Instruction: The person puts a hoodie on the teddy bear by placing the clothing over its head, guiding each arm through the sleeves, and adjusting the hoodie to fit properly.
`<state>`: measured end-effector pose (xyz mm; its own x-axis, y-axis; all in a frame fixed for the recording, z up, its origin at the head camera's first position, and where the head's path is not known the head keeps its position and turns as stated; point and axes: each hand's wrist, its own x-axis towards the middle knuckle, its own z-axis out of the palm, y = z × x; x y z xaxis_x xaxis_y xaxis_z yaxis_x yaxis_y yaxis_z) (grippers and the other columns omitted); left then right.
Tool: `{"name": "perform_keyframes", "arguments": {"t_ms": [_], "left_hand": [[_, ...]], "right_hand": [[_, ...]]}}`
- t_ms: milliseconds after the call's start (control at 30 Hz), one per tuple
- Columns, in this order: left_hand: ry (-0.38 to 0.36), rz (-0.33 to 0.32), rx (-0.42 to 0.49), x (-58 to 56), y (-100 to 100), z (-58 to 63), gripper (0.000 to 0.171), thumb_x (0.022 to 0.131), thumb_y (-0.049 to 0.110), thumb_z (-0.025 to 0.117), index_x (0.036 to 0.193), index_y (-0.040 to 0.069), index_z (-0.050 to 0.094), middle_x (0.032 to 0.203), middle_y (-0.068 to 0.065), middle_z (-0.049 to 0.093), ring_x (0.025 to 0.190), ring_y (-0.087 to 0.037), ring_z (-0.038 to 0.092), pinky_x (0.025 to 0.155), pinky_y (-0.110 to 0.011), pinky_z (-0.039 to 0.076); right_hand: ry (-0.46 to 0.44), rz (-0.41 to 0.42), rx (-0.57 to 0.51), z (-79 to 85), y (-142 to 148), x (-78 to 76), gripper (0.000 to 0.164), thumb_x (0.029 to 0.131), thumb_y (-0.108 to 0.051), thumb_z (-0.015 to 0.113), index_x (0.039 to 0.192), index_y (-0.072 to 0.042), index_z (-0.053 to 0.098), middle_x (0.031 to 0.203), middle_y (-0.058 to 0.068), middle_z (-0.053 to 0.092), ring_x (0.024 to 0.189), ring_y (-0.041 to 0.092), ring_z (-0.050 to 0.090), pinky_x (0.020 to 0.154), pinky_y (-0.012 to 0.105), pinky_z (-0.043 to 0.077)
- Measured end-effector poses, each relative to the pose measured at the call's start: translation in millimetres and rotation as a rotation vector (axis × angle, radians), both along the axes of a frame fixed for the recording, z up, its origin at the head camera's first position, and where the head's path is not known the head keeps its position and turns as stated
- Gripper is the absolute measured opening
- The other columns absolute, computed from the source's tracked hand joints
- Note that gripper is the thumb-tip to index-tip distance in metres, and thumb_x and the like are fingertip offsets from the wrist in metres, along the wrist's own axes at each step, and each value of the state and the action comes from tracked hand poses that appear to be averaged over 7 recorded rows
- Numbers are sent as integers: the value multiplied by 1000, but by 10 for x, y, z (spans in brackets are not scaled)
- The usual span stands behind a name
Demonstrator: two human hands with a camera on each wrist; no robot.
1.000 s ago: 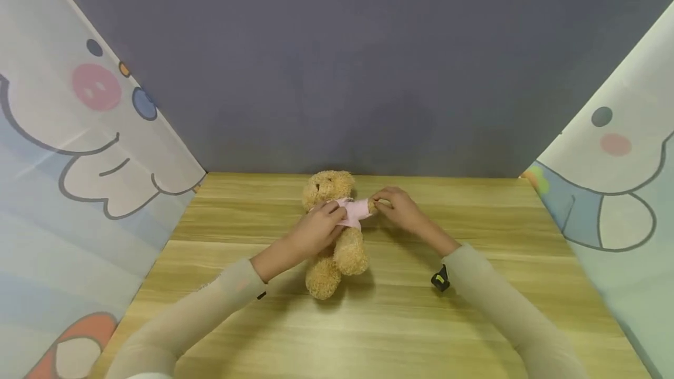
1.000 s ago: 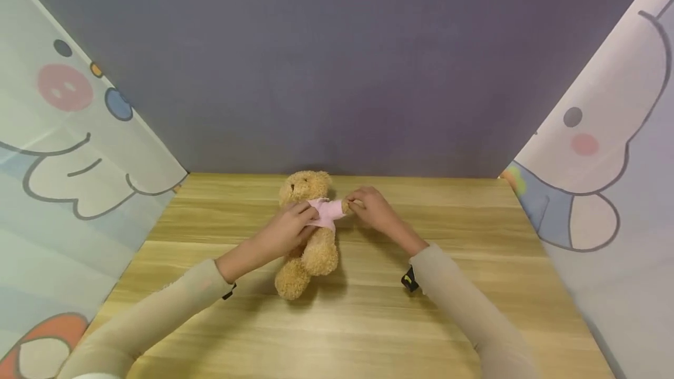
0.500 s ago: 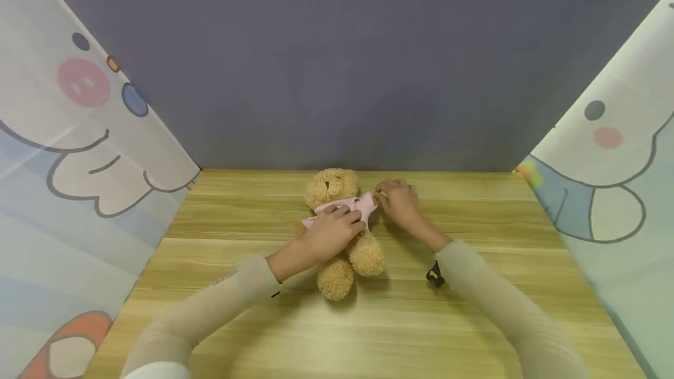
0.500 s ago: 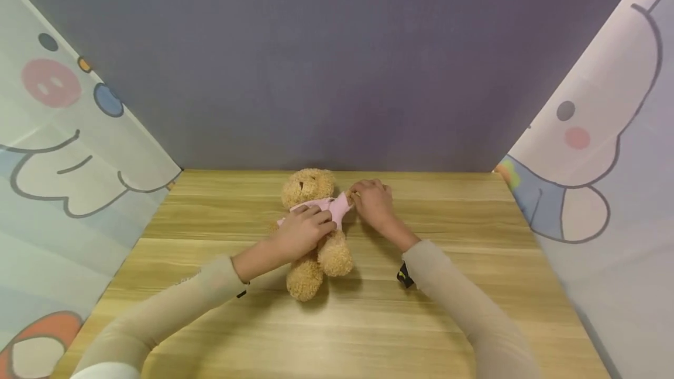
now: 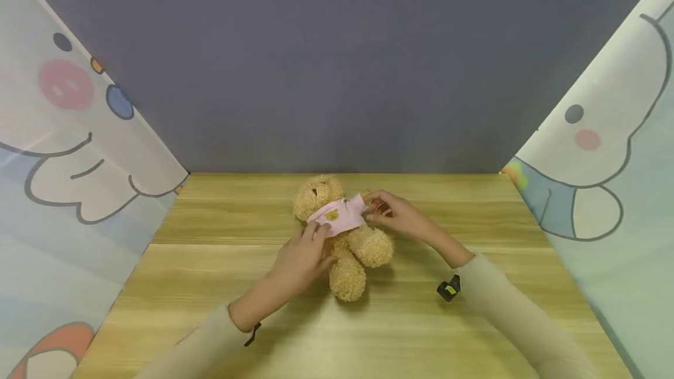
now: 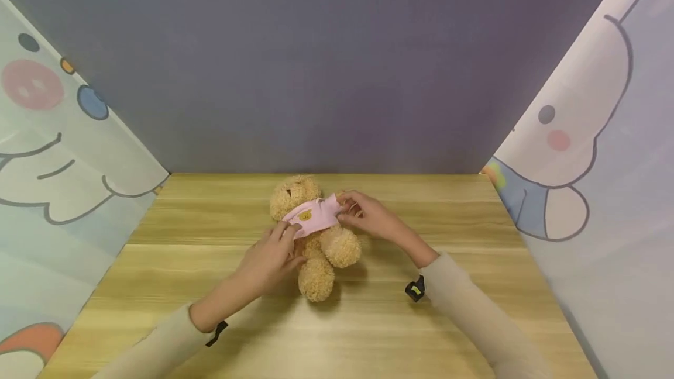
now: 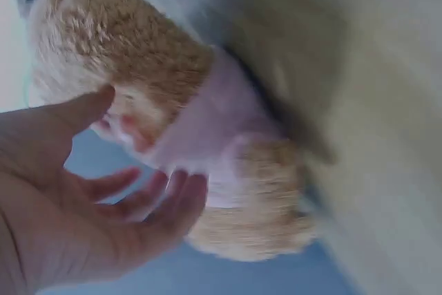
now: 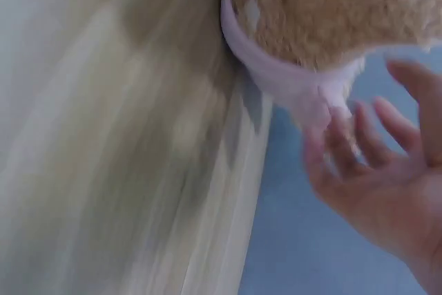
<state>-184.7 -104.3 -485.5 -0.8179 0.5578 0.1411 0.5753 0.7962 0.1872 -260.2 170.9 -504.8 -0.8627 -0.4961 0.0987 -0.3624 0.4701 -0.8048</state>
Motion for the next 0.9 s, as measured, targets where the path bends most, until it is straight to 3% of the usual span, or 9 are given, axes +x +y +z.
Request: {"name": "perform_keyframes", "arguments": {"t_ms": [67, 133, 233, 333, 433, 600, 733, 800, 900], "left_hand": [[-122, 54, 74, 3, -76, -52, 58, 89, 34, 80, 129, 3, 51, 114, -13, 55, 90, -25, 58, 74, -40, 55], [-237, 78, 168, -34, -102, -127, 53, 91, 30, 78, 126, 4, 48, 112, -12, 51, 85, -20, 54, 74, -38, 52], [-322, 88, 294, -119, -58, -227, 47, 94, 23, 75, 124, 5, 45, 116, -13, 46, 87, -17, 51, 77, -36, 51], [-295, 89, 361, -250, 33, -282, 42, 94, 16, 74, 121, 4, 44, 116, -14, 43, 88, -20, 49, 76, -36, 50], [-198, 82, 357, -453, 99, -332, 36, 93, 9, 74, 116, 1, 47, 111, -16, 46, 88, -24, 49, 76, -38, 49], [-32, 91, 280, -916, 120, -450, 15, 97, 4, 67, 94, 0, 53, 94, -13, 50, 78, -23, 52, 69, -36, 50], [-82, 81, 274, -1154, 105, -470, 15, 99, 6, 64, 90, 2, 53, 91, -12, 49, 75, -22, 49, 64, -34, 47], [-124, 84, 287, -1186, 98, -484, 15, 100, 7, 63, 90, 1, 52, 92, -13, 49, 77, -22, 48, 66, -34, 46], [-215, 115, 381, -1168, 78, -522, 14, 100, 6, 64, 97, -1, 52, 96, -15, 49, 82, -22, 48, 69, -32, 46]], "right_hand": [[-94, 117, -20, 33, -46, 73, 39, 99, -9, 66, 135, 1, 55, 122, 18, 62, 108, 33, 63, 91, 43, 56], [-117, 167, 12, 42, -119, 115, 41, 99, -13, 68, 134, 2, 55, 127, 19, 59, 111, 34, 62, 93, 43, 56], [-108, 104, 79, 36, -266, 119, 48, 93, -20, 76, 129, 5, 55, 121, 18, 61, 104, 29, 64, 88, 38, 57], [-76, -33, 244, 42, -407, 72, 56, 87, -31, 82, 124, 3, 55, 105, 12, 64, 87, 22, 63, 71, 33, 56], [-36, -145, 395, 11, -502, -23, 54, 86, -39, 82, 116, -1, 58, 91, 8, 63, 74, 19, 59, 58, 31, 49], [57, -231, 439, -84, -532, -258, 33, 92, -35, 76, 97, -7, 60, 80, 5, 57, 67, 19, 52, 54, 30, 43], [88, -240, 477, -108, -528, -419, 31, 95, -34, 73, 86, -10, 57, 76, 5, 53, 66, 18, 47, 54, 30, 38], [77, -241, 484, -139, -526, -446, 32, 96, -35, 72, 84, -10, 57, 76, 5, 53, 65, 18, 46, 54, 29, 37], [50, -258, 457, -194, -522, -426, 33, 96, -35, 72, 82, -10, 54, 76, 5, 50, 65, 18, 44, 55, 29, 35]]}}
